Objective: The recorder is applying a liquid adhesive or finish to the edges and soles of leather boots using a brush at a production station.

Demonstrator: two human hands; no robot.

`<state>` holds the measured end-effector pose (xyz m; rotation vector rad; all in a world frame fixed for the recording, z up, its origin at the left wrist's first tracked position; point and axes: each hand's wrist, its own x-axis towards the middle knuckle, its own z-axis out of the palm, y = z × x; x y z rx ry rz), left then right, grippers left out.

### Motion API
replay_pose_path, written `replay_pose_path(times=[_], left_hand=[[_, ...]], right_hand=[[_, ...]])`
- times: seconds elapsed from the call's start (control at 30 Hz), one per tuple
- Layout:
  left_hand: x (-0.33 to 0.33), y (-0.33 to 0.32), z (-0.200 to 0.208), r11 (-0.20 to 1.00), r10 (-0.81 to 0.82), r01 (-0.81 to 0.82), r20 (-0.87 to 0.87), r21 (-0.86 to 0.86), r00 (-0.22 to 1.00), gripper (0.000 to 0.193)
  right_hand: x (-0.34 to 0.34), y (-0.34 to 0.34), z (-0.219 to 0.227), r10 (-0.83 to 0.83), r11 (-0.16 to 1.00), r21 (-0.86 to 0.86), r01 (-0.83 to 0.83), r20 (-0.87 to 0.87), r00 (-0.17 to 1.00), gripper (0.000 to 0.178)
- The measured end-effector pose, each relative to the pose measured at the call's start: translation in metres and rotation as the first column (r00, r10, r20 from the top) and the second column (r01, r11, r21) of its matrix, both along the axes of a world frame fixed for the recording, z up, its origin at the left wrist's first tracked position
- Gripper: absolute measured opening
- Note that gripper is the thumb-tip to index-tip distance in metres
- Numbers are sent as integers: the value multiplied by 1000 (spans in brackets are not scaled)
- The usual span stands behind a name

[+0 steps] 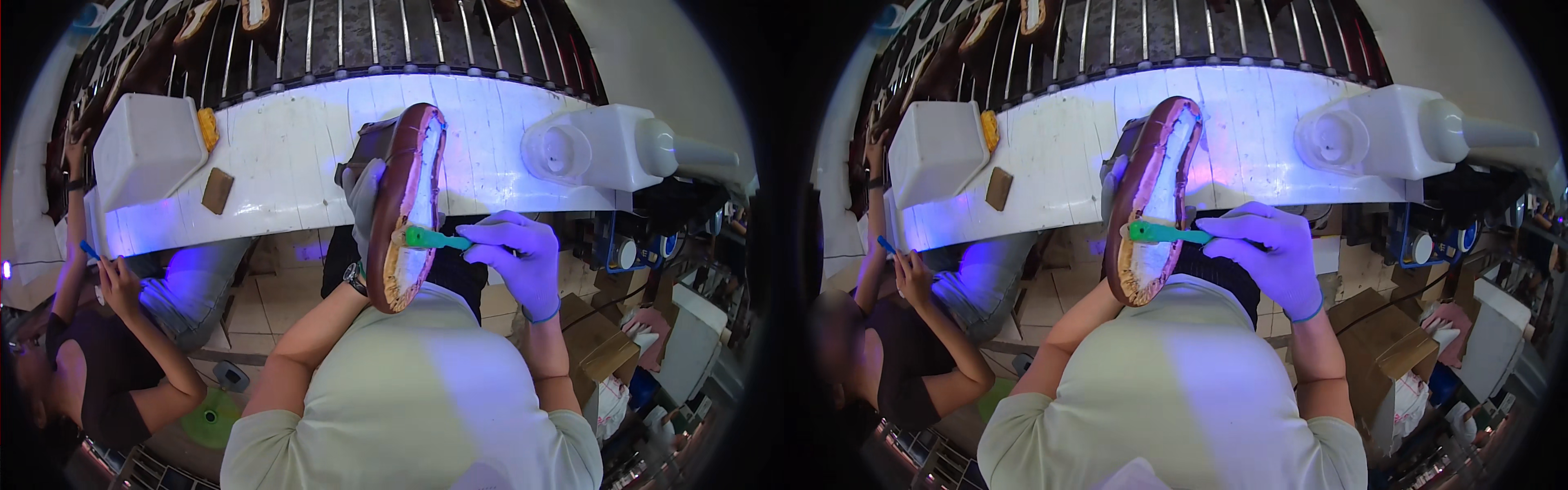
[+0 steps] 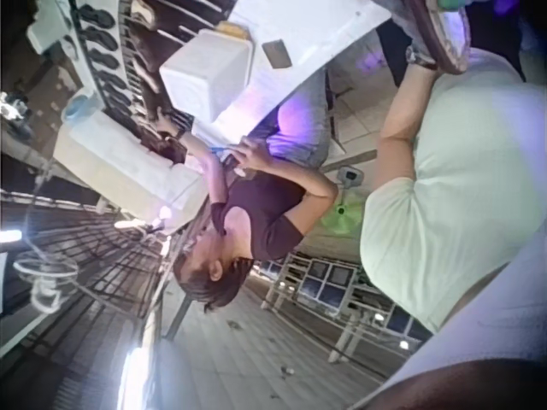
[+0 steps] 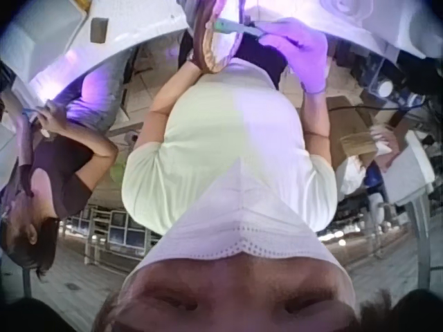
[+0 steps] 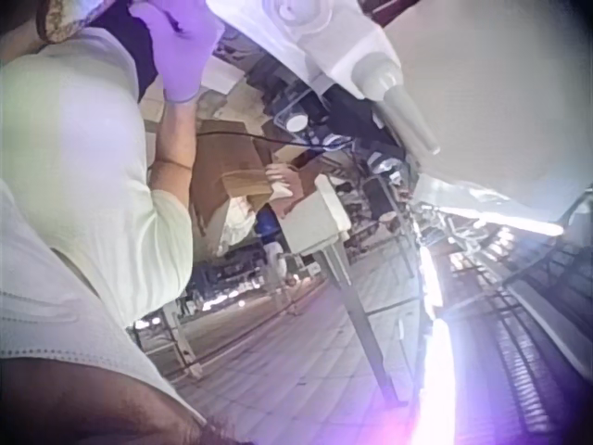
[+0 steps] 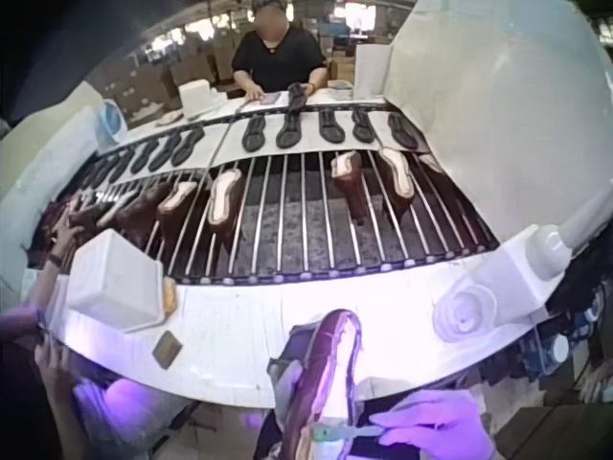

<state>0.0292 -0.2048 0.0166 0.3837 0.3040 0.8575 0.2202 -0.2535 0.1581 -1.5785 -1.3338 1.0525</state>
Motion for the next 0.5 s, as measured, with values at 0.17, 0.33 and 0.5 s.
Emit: replay_pose_path(times=[0.17, 0.33, 0.5], left_hand=[[1, 6, 3, 895, 229, -11, -437, 447, 870, 58], [3, 6, 7, 803, 353, 45, -536, 594, 767, 58], [5, 8, 7, 760, 402, 73, -556, 645, 727, 58]], right_hand=[[-6, 0, -11, -90, 995, -38, 92, 56, 994, 27], [-2, 5, -31, -236, 963, -130, 236, 13, 972, 22], [11, 18, -52, -256, 951, -146, 273, 125, 959, 22]])
